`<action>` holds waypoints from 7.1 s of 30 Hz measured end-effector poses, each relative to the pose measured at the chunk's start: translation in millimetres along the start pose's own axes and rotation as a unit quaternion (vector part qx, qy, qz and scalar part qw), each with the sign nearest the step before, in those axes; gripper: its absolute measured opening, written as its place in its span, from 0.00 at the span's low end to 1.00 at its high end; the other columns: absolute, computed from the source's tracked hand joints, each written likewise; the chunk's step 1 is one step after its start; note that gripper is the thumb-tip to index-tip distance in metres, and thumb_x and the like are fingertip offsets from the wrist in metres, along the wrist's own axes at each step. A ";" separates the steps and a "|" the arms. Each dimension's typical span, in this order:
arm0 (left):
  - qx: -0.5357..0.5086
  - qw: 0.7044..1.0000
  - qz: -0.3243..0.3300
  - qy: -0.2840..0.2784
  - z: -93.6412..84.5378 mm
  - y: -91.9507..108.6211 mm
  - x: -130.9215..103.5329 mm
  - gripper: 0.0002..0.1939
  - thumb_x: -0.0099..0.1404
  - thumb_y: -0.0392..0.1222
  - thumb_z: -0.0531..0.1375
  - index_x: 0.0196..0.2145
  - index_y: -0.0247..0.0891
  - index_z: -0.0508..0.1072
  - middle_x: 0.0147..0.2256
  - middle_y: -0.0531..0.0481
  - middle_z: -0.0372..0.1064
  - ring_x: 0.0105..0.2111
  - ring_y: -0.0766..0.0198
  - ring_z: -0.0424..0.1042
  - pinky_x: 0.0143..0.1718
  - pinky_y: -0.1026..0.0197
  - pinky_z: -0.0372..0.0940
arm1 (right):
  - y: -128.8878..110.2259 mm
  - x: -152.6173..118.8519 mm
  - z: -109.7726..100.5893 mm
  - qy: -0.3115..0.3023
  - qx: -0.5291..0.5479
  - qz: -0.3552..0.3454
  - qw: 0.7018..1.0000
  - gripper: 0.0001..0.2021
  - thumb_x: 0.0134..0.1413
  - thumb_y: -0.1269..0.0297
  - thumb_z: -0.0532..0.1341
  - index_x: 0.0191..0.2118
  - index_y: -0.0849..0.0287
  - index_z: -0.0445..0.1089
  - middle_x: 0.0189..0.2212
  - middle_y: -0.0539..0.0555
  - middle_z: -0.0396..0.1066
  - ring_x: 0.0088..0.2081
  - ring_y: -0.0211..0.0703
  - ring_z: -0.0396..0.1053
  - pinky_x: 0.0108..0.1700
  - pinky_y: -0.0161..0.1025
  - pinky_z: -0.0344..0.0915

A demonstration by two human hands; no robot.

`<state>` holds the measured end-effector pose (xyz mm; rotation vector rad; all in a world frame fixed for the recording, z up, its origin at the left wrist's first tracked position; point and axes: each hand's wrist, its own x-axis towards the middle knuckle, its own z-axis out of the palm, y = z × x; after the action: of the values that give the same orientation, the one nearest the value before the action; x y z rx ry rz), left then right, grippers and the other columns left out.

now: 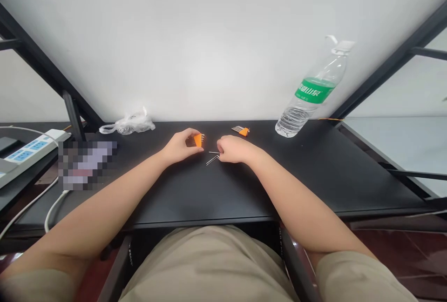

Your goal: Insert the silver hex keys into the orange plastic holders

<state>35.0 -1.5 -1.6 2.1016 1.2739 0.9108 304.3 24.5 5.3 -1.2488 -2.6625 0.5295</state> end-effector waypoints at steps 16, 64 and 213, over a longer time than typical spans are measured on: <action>0.000 1.000 0.002 -0.008 -0.4 1.7 -0.9 0.26 0.58 0.53 0.71 0.51 0.42 0.73 0.46 0.48 0.76 0.45 0.55 0.76 0.50 0.51 0.72 | -19.1 1.3 -2.4 0.071 0.061 -0.057 0.994 0.05 0.52 0.72 0.61 0.34 0.55 0.68 0.31 0.50 0.74 0.31 0.41 0.68 0.34 0.38 0.59; 0.051 0.998 0.026 0.008 -1.1 2.6 -1.2 0.28 0.59 0.54 0.70 0.54 0.43 0.73 0.51 0.49 0.76 0.50 0.53 0.76 0.55 0.51 0.69 | -1.9 -3.7 -11.9 -0.043 0.044 -0.080 0.995 0.07 0.59 0.68 0.61 0.36 0.55 0.78 0.40 0.53 0.74 0.35 0.41 0.70 0.36 0.38 0.63; 0.178 0.984 0.034 0.004 1.2 -14.5 1.8 0.27 0.62 0.53 0.69 0.57 0.46 0.73 0.54 0.47 0.75 0.54 0.49 0.72 0.57 0.49 0.67 | 35.5 8.4 -4.4 0.289 0.008 0.013 0.957 0.11 0.62 0.59 0.61 0.45 0.53 0.80 0.48 0.58 0.75 0.49 0.52 0.72 0.56 0.51 0.68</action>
<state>28.5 6.2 -12.2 2.4272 1.4659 0.7643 325.5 53.0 -4.1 -1.2039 -2.1479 0.1497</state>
